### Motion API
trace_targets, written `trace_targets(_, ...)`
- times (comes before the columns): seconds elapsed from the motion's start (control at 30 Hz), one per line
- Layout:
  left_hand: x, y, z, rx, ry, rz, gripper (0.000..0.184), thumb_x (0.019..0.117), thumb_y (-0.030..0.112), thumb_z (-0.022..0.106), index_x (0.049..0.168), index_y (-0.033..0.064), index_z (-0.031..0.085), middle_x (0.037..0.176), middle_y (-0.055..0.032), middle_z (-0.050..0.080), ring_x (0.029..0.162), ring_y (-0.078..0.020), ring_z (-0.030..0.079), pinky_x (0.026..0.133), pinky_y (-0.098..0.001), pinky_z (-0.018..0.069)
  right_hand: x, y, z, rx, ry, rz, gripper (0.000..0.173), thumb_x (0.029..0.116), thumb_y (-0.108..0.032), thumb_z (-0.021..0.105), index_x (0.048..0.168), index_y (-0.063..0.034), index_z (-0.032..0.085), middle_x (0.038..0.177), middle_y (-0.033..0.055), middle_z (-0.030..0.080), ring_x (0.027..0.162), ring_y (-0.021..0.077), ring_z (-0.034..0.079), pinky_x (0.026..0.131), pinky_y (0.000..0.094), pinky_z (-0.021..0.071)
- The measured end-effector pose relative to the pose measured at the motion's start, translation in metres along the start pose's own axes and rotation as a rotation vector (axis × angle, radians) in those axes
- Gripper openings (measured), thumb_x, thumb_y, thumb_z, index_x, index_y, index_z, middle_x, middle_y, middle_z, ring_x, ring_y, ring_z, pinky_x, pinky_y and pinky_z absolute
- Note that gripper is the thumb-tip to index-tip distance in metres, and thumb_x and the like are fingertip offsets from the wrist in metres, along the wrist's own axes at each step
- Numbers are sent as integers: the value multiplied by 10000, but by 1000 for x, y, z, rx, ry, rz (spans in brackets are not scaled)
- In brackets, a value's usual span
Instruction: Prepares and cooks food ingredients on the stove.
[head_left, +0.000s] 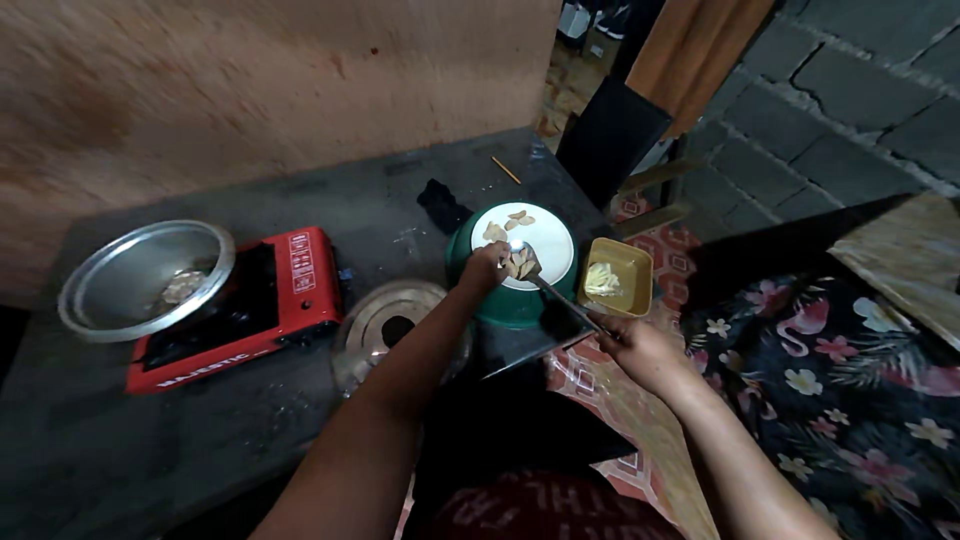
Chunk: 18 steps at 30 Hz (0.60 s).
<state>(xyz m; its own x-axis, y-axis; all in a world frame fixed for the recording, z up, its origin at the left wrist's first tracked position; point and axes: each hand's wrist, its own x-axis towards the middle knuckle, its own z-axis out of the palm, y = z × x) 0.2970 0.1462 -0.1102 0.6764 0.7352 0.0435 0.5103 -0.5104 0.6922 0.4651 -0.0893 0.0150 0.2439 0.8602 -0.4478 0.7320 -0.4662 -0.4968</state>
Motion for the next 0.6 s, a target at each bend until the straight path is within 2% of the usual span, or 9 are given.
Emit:
trace_targets(0.07,-3,-2,3,-87,14,28,496,903,14,718,1366,-62,557,1251,-261,653,1151,-389,655,1010,-511,521,-1,-2,2,-5,3,5,408,1090,-182,482,1483,-90,545,1217,160,701,1052,277,687,990,471,510)
trace_targets(0.13,-7,1,4,-176,18,13,526,924,-2,688,1416,-56,509,1310,-278,616,1160,-384,654,996,-489,538,0,1,3,34,13,-16,397,1084,-164,490,1463,-70,559,1160,159,710,988,263,691,948,457,527)
trace_targets(0.27,-31,9,-13,-220,61,-39,566,974,28,644,1495,-17,426,1486,-252,495,1211,-349,646,1007,-452,551,-1,3,2,94,22,-12,374,1082,-146,500,1437,-58,577,1023,126,707,806,187,647,793,383,534)
trace_targets(0.33,-53,8,-32,-158,80,-53,563,990,74,633,1507,-1,424,1506,-234,485,1222,-333,640,1032,-457,533,-4,2,0,82,34,-4,369,1079,-152,507,1429,-67,587,984,113,702,752,176,619,743,383,521)
trace_targets(0.4,-88,8,-61,-150,100,-85,566,1002,125,635,1517,21,425,1474,-242,503,1216,-338,631,1042,-475,519,-5,0,-3,44,48,-18,371,1075,-166,518,1426,-73,595,991,130,707,768,213,635,763,431,530)
trace_targets(0.47,-136,5,-90,-163,160,-119,568,1001,169,646,1516,52,438,1444,-219,537,1187,-297,645,1014,-440,534,-9,-10,-6,-4,71,-39,371,1072,-176,531,1427,-90,600,1022,153,720,820,259,673,809,484,543)
trace_targets(0.6,-255,-20,-139,-116,408,-220,572,966,240,682,1465,37,490,1426,-199,555,1134,-231,674,949,-382,575,-15,-46,-13,-80,111,-132,376,1065,-176,544,1430,-105,604,1016,163,721,808,289,673,785,530,541)
